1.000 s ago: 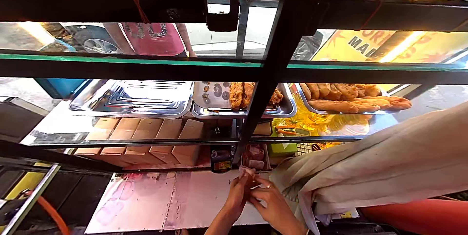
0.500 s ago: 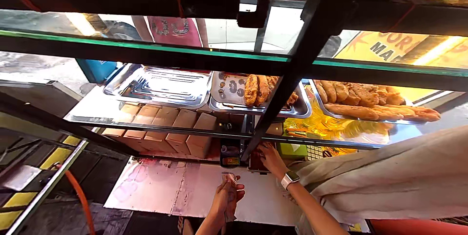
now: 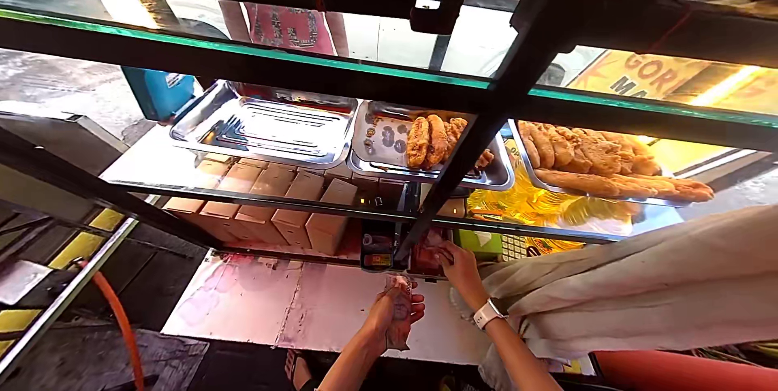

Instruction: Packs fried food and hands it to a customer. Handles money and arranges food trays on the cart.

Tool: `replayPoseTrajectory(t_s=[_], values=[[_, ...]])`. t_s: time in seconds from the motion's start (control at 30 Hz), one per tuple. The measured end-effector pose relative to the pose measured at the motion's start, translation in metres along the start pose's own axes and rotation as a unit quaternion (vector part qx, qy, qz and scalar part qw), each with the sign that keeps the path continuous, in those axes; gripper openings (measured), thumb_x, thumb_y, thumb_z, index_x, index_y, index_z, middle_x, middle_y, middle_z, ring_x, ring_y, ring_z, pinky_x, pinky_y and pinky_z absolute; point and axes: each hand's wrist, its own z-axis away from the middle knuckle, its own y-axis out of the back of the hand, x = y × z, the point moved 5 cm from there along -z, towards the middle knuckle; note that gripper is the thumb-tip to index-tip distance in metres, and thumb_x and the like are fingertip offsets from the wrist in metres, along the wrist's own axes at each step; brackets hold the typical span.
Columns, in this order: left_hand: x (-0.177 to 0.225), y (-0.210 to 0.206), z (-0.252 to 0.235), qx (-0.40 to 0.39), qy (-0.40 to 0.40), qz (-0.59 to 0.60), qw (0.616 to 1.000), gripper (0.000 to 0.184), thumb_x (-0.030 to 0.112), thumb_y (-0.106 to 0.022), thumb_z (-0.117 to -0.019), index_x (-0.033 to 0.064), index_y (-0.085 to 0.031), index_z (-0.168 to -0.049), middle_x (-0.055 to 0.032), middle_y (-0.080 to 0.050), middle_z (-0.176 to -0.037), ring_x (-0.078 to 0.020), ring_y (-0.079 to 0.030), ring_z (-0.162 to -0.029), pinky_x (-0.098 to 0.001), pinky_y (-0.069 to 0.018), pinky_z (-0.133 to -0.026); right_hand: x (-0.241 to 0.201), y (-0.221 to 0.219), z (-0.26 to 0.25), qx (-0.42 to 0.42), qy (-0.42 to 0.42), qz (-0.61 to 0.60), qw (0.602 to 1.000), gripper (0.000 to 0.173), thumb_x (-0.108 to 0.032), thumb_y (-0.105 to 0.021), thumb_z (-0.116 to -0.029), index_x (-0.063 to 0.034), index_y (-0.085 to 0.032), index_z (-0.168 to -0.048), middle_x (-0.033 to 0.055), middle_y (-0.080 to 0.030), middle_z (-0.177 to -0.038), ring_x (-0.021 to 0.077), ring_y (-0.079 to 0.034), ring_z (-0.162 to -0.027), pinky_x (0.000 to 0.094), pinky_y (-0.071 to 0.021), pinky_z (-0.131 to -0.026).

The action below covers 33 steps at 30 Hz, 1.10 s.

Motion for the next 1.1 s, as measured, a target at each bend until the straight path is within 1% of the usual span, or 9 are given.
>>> replayPoseTrajectory(t_s=[0.17, 0.33, 0.4, 0.47, 0.57, 0.63, 0.77, 0.97, 1.1], values=[[0.002, -0.014, -0.005, -0.033, -0.006, -0.004, 0.999, 0.050, 0.035, -0.026, -0.1139, -0.0023, -0.050, -0.135, -0.0202, -0.071, -0.116, -0.0294, -0.072, -0.106, -0.0433, -0.0593, -0.093, -0.031, 0.013, 0.045, 0.069, 0.059, -0.040, 0.995, 0.022, -0.007, -0.061, -0.0960, -0.0072, -0.077, -0.111, 0.0095, -0.077, -0.100, 0.0254, -0.074, -0.092, 0.0482, -0.0597, -0.086], [0.008, -0.002, -0.004, 0.017, -0.059, -0.098, 0.993, 0.034, 0.021, -0.039, -0.1117, -0.0023, -0.064, -0.116, -0.0122, -0.075, -0.084, -0.0196, -0.073, -0.069, -0.0361, -0.0622, -0.064, -0.069, -0.007, 0.082, -0.240, 0.090, -0.212, 0.943, 0.033, -0.030, -0.063, -0.1021, -0.0039, -0.074, -0.120, 0.0112, -0.075, -0.112, 0.0190, -0.073, -0.102, 0.0393, -0.0582, -0.096], [0.012, 0.011, -0.004, 0.053, -0.087, -0.115, 0.988, 0.025, 0.017, -0.044, -0.1105, -0.0028, -0.059, -0.112, -0.0110, -0.073, -0.082, -0.0194, -0.073, -0.070, -0.0358, -0.0627, -0.065, -0.059, -0.007, 0.059, -0.219, 0.026, -0.291, 0.931, 0.031, -0.025, -0.058, -0.1047, -0.0016, -0.072, -0.118, 0.0094, -0.076, -0.107, 0.0170, -0.075, -0.094, 0.0370, -0.0624, -0.088], [0.017, 0.022, -0.002, 0.036, -0.115, -0.095, 0.988, 0.026, 0.012, -0.046, -0.1094, -0.0084, -0.057, -0.120, -0.0194, -0.076, -0.100, -0.0287, -0.077, -0.089, -0.0423, -0.0650, -0.081, -0.041, -0.006, 0.025, -0.131, -0.013, -0.229, 0.964, 0.026, -0.021, -0.058, -0.1042, -0.0030, -0.072, -0.116, 0.0078, -0.076, -0.103, 0.0159, -0.075, -0.090, 0.0343, -0.0629, -0.085], [0.017, 0.037, 0.003, 0.036, -0.137, -0.113, 0.983, 0.026, 0.011, -0.051, -0.1074, -0.0104, -0.058, -0.121, -0.0225, -0.075, -0.107, -0.0317, -0.076, -0.097, -0.0427, -0.0638, -0.087, -0.018, -0.029, -0.014, -0.141, 0.005, 0.006, 0.990, 0.038, -0.017, -0.070, -0.0939, -0.0046, -0.066, -0.130, 0.0165, -0.062, -0.135, 0.0301, -0.060, -0.126, 0.0450, -0.0481, -0.109], [0.020, 0.040, 0.010, 0.041, -0.142, -0.125, 0.981, 0.025, 0.010, -0.053, -0.1065, -0.0102, -0.059, -0.120, -0.0221, -0.076, -0.106, -0.0315, -0.077, -0.096, -0.0422, -0.0640, -0.087, -0.014, -0.041, -0.029, -0.157, 0.037, 0.091, 0.983, 0.045, -0.007, -0.070, -0.0894, -0.0022, -0.063, -0.134, 0.0229, -0.054, -0.143, 0.0389, -0.050, -0.136, 0.0500, -0.0419, -0.115], [0.028, 0.047, 0.022, 0.045, -0.159, -0.121, 0.979, 0.024, 0.010, -0.055, -0.1055, -0.0091, -0.060, -0.119, -0.0212, -0.076, -0.106, -0.0311, -0.077, -0.095, -0.0422, -0.0640, -0.087, -0.020, -0.021, -0.038, -0.170, 0.047, 0.080, 0.981, 0.025, -0.008, -0.056, -0.1006, -0.0018, -0.070, -0.121, 0.0207, -0.069, -0.122, 0.0366, -0.064, -0.120, 0.0516, -0.0475, -0.107], [0.024, 0.053, 0.020, 0.029, -0.159, -0.104, 0.981, 0.025, 0.011, -0.048, -0.1085, -0.0090, -0.056, -0.122, -0.0216, -0.076, -0.107, -0.0305, -0.077, -0.095, -0.0412, -0.0636, -0.088, -0.016, -0.010, -0.042, -0.214, 0.030, 0.104, 0.971, 0.036, -0.008, -0.050, -0.1020, -0.0082, -0.068, -0.132, 0.0171, -0.069, -0.129, 0.0348, -0.060, -0.127, 0.0517, -0.0417, -0.113], [0.023, 0.042, 0.015, 0.016, -0.138, -0.109, 0.984, 0.027, 0.013, -0.043, -0.1106, -0.0082, -0.054, -0.124, -0.0212, -0.076, -0.107, -0.0309, -0.077, -0.095, -0.0417, -0.0633, -0.088, -0.013, -0.014, -0.038, -0.148, 0.049, 0.123, 0.980, 0.036, -0.009, -0.052, -0.1010, -0.0097, -0.059, -0.136, 0.0197, -0.072, -0.110, 0.0392, -0.070, -0.102, 0.0555, -0.0538, -0.092]])
